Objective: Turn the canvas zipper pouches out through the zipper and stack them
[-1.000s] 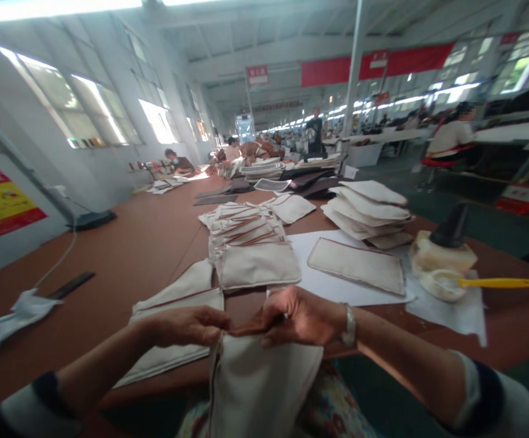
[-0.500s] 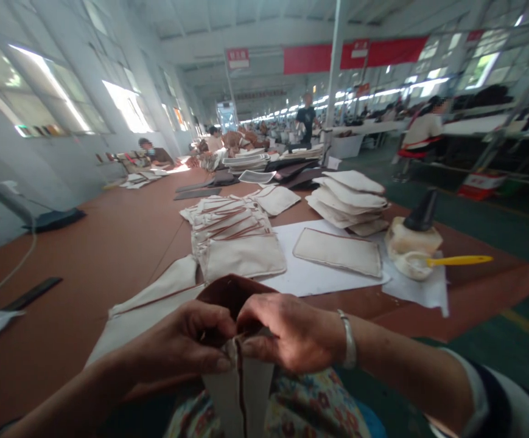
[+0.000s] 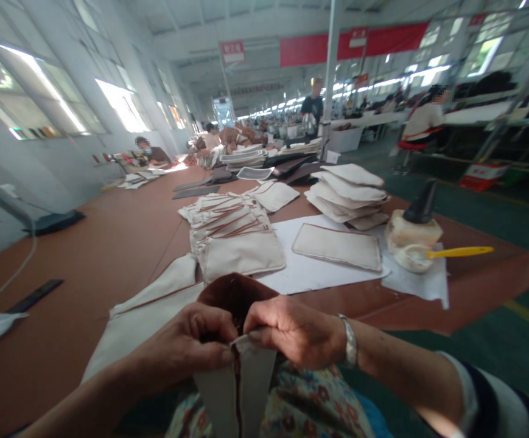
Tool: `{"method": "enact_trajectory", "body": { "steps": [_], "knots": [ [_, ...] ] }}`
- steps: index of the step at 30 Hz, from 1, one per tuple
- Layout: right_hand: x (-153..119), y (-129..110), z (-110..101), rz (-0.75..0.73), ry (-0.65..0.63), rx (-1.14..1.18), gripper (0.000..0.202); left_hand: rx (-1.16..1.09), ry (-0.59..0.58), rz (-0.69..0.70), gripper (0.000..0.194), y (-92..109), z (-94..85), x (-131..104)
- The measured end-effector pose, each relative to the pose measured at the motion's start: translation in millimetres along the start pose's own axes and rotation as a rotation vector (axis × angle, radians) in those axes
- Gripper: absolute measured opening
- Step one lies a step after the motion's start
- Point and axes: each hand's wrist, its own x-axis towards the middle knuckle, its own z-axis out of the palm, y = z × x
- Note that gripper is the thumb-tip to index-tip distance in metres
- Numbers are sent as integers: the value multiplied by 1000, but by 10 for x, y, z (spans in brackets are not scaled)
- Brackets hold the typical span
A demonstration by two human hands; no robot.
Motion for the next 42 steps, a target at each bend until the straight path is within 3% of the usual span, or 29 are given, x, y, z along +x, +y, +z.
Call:
{"method": "enact_trajectory", "body": {
  "steps": [5,14,19,26,30,33,35,37,39,42],
  "knots": [
    [-27,-36,53,-113,105,-145,17,3,61,-42,18,-42,52,20],
    [20,-87,154,-23,193,-71,14,141,143,-12,15,43,143,-25],
    [-2,-82,176,-317,287,-249,7,47,114,-30,13,6,139,9],
    [-92,-42,126,-597,206,-891,20,-402,48,-69,17,-119,126,44],
    [-138,24,155,-675,155,-973,21,-418,52,-107,25,-192,165,69],
    [-183,20,199,-571,203,-669,25,-334,39,-62,31,-207,153,56],
    [-198,-16,200,-335,304,-350,28,-264,6,-12,35,-195,118,28],
    [-181,-57,162,-70,319,-83,31,-201,-21,29,37,-177,77,-4],
    [-135,-84,99,97,192,73,36,-153,-36,60,38,-161,47,-27],
    [-59,-83,30,138,-27,84,38,-117,-59,95,37,-144,43,-37]
  ]
}}
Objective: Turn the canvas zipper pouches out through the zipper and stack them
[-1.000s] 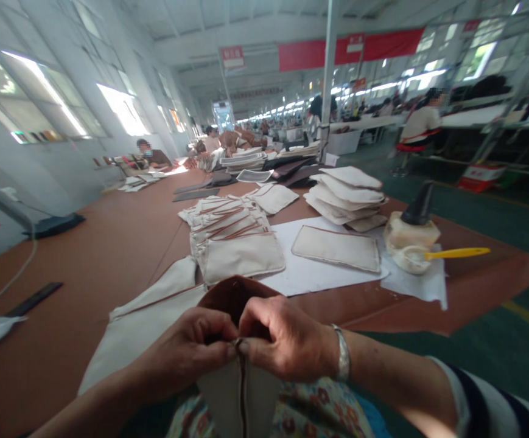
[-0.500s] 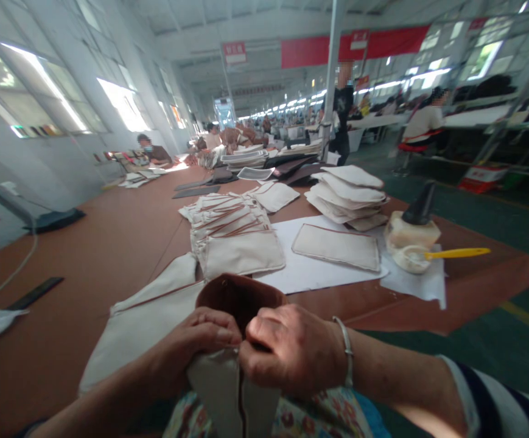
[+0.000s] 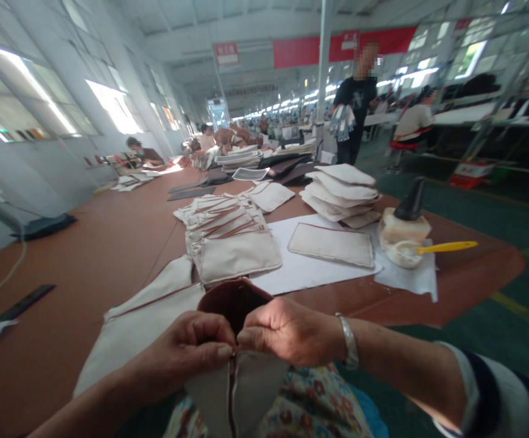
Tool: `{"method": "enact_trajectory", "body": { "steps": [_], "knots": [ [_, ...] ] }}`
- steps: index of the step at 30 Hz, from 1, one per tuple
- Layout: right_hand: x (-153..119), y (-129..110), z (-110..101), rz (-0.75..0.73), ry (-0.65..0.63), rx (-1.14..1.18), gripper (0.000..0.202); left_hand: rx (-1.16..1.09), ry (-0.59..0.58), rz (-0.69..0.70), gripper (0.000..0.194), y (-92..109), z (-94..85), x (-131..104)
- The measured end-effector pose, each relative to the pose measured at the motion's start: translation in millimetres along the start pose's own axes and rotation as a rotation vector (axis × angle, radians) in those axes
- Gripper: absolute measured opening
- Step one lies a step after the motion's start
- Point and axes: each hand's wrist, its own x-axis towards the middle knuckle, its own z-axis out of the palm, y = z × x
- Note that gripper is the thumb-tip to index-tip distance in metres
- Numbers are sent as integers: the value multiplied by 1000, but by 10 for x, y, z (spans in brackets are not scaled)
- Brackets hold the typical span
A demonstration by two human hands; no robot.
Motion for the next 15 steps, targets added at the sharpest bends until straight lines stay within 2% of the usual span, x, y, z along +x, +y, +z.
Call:
{"method": "enact_trajectory", "body": {
  "steps": [2,4,7,8,10,12,13,15],
  "knots": [
    [30,16,-1,-61,-17,-85,33,16,-7,28,36,10,18,4],
    [40,40,19,-146,20,-139,30,-2,-17,66,35,27,30,7],
    [27,58,19,-238,17,-125,28,-125,-119,25,35,78,-2,-8],
    [18,52,2,-260,4,-120,27,-158,-155,-21,39,102,-28,-19],
    [-1,21,-49,-282,-33,-108,25,-172,-198,-119,62,154,-92,-48],
    [-18,-25,-99,-283,-64,-94,21,-134,-209,-155,78,199,-150,-73],
    [-22,-45,-116,-280,-77,-91,19,-114,-211,-147,76,216,-169,-82],
    [-16,-66,-131,-271,-91,-102,14,-87,-205,-112,60,231,-178,-86]
  ]
}}
